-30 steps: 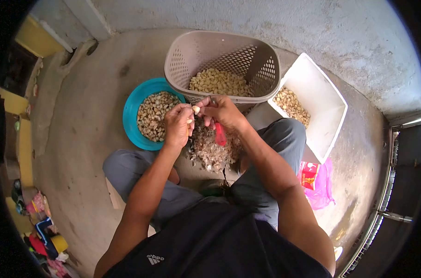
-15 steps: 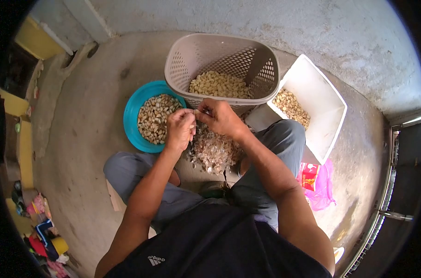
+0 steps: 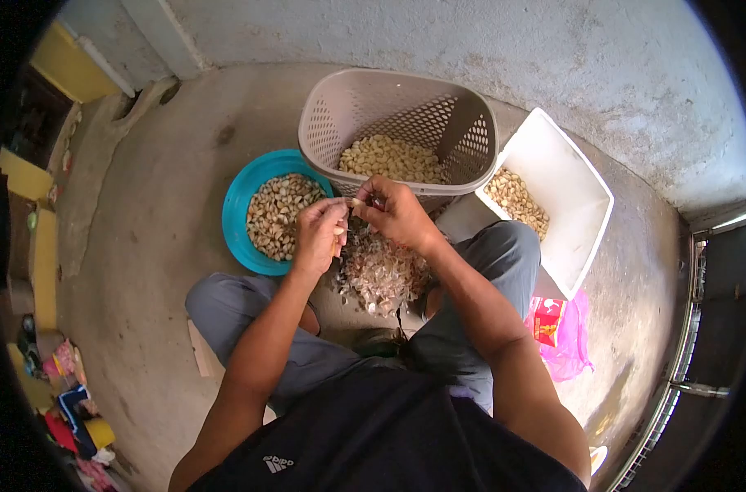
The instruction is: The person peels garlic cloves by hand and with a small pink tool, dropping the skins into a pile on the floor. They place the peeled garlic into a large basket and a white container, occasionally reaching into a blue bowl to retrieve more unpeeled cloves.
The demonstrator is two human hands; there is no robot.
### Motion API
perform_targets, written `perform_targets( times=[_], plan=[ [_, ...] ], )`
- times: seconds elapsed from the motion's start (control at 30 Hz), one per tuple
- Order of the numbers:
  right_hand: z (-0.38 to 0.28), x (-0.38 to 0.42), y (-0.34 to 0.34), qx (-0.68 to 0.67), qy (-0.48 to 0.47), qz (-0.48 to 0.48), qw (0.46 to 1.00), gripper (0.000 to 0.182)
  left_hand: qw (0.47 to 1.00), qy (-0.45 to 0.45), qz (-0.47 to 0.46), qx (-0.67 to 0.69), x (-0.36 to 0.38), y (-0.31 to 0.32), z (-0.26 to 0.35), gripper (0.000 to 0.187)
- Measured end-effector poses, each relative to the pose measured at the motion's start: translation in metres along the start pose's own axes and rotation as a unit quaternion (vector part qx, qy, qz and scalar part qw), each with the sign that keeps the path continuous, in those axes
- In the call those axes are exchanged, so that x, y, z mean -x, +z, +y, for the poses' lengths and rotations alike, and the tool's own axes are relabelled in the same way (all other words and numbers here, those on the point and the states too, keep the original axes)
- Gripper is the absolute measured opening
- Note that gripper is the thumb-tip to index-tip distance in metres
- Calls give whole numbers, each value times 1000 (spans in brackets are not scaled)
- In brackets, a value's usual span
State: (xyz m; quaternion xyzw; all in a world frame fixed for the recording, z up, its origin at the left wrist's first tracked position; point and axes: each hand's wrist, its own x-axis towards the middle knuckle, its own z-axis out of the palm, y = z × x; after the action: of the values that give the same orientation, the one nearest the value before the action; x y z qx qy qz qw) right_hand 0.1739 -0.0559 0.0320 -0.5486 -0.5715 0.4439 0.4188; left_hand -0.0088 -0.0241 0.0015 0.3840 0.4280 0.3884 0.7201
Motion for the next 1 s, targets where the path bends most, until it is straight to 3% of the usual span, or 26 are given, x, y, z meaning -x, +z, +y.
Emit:
perform_targets(
  times=[0.07, 0.37, 0.5, 0.67, 0.77, 0.87, 1.0],
  plan=[
    [5, 2, 1, 95, -51, 14, 994, 18, 1000, 8, 0, 15, -1, -2, 2, 18],
    [11, 1, 7, 185, -188, 53, 963, 19, 1000, -4, -11, -6, -5, 0, -4, 12],
    [19, 0, 11, 52, -35, 27, 998, 21, 1000, 4, 6, 12, -5, 0, -6, 13],
    [8, -3, 11, -101, 93, -15, 990, 20, 999, 15, 36, 11, -7, 1, -9, 11],
    [53, -16, 17, 34, -150, 32, 987, 18, 997, 56, 31, -48, -5, 2, -8, 11],
    [20, -8, 7, -126, 49, -43, 990, 15, 992, 107, 4, -68, -9, -1, -14, 12],
    [21, -7, 8, -190, 121, -23, 974, 16, 984, 142, 2, -111, -11, -1, -16, 12]
  ],
)
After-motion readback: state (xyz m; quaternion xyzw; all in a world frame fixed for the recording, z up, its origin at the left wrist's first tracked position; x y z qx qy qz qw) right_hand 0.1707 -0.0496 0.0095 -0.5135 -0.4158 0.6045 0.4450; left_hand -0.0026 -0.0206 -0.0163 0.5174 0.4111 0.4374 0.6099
